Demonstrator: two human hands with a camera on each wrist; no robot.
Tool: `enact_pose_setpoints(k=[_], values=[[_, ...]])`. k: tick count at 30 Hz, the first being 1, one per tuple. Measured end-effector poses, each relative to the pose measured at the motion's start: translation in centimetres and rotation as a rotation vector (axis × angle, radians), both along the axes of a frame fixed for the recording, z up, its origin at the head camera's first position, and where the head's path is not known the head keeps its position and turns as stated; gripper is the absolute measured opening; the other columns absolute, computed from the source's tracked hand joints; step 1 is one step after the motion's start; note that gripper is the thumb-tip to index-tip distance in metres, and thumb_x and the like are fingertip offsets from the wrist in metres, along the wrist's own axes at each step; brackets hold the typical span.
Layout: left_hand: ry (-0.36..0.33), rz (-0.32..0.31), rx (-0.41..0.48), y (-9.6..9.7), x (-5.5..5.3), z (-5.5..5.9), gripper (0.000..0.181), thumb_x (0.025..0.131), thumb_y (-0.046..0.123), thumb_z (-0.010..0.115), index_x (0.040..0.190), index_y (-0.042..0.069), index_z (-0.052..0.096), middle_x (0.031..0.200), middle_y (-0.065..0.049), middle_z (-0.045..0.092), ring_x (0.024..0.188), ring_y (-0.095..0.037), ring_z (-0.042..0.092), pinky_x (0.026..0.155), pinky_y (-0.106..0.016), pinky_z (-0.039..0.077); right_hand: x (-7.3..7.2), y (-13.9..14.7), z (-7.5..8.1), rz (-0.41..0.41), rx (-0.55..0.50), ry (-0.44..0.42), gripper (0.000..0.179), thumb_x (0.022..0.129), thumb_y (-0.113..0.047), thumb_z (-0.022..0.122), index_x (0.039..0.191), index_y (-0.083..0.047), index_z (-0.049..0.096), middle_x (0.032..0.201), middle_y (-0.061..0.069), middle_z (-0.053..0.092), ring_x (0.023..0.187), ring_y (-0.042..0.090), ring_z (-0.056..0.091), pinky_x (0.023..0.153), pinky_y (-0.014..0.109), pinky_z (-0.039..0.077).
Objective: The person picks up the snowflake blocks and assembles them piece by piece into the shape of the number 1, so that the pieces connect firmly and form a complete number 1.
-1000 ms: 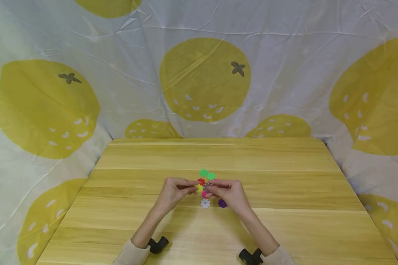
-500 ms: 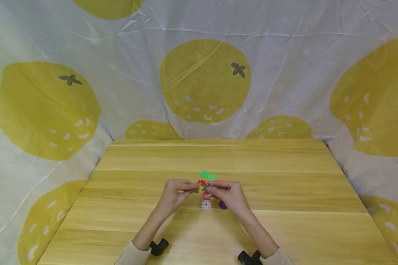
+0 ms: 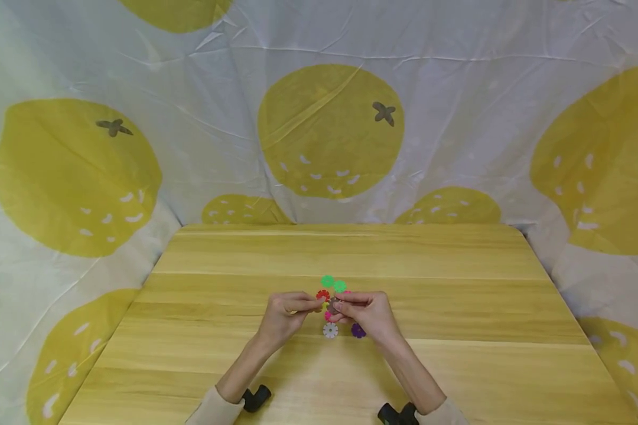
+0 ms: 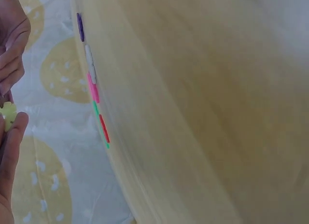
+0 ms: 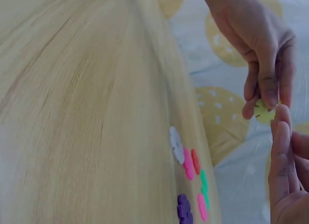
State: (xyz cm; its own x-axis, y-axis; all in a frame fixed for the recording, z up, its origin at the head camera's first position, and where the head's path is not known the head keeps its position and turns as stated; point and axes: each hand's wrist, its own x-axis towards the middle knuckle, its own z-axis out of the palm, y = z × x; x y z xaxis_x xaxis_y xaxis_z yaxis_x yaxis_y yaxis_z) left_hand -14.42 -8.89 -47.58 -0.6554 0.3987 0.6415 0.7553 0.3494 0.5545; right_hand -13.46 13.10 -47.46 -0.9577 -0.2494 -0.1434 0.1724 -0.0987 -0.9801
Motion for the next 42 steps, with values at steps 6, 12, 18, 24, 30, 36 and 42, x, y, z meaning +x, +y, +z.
enact_pose_setpoints(k=[6,12,18,24,30,36,42], values=[[-0.012,0.000,-0.023,-0.1,0.1,0.6,0.024,0.079,-0.022,0.074,0.091,-0.002,0.082,0.081,-0.013,0.079,0.072,-0.021,0.077,0.072,-0.013,0.058,-0.1,-0.1,0.0,0.002,-0.017,-0.007,0.037,0.096,0.000,0.070,0.125,0.021,0.062,0.100,0.012,0.080,0.076,0.013,0.078,0.071,0.025,0.063],[0.006,0.005,0.003,0.0,0.1,0.6,0.023,0.078,-0.023,0.074,0.089,-0.003,0.082,0.079,-0.013,0.079,0.070,-0.020,0.077,0.071,-0.013,0.058,-0.1,-0.4,0.0,-0.014,-0.045,0.003,0.036,0.096,0.001,0.069,0.124,0.022,0.062,0.096,0.009,0.081,0.076,0.013,0.078,0.071,0.025,0.063],[0.059,0.018,0.018,0.3,0.0,0.5,0.024,0.076,-0.024,0.075,0.086,-0.004,0.082,0.077,-0.012,0.078,0.068,-0.020,0.077,0.069,-0.013,0.058,0.1,-0.7,0.1,-0.034,-0.049,-0.004,0.035,0.096,0.001,0.070,0.124,0.021,0.063,0.098,0.014,0.080,0.076,0.014,0.079,0.072,0.026,0.063],[-0.006,0.003,0.013,0.2,0.0,0.4,0.023,0.079,-0.022,0.075,0.090,-0.003,0.082,0.080,-0.012,0.078,0.071,-0.020,0.077,0.071,-0.013,0.058,0.3,-0.8,0.0,-0.036,-0.034,0.005,0.038,0.097,-0.001,0.070,0.126,0.021,0.062,0.101,0.019,0.079,0.077,0.015,0.079,0.074,0.028,0.063],[-0.091,-0.019,-0.006,-0.3,0.0,0.5,0.022,0.083,-0.017,0.075,0.095,0.000,0.083,0.084,-0.010,0.080,0.075,-0.018,0.078,0.072,-0.014,0.059,0.3,-0.4,-0.2,0.022,-0.023,0.032,0.042,0.099,-0.006,0.069,0.130,0.020,0.060,0.102,0.014,0.080,0.082,0.014,0.079,0.078,0.029,0.063],[-0.202,-0.049,0.036,-0.8,0.0,0.7,0.020,0.087,-0.014,0.074,0.099,0.000,0.082,0.089,-0.011,0.080,0.079,-0.020,0.078,0.074,-0.018,0.061,0.4,0.3,-0.1,0.049,0.032,0.040,0.043,0.099,-0.012,0.071,0.131,0.015,0.062,0.099,0.005,0.081,0.083,0.013,0.078,0.082,0.036,0.064],[-0.256,-0.064,0.032,-0.9,0.0,0.7,0.020,0.086,-0.003,0.079,0.105,0.002,0.081,0.096,-0.010,0.081,0.085,-0.022,0.078,0.076,-0.026,0.063,0.2,0.6,-0.4,0.060,0.093,0.055,0.042,0.098,-0.014,0.073,0.129,0.012,0.065,0.099,0.006,0.081,0.083,0.018,0.079,0.081,0.039,0.064]])
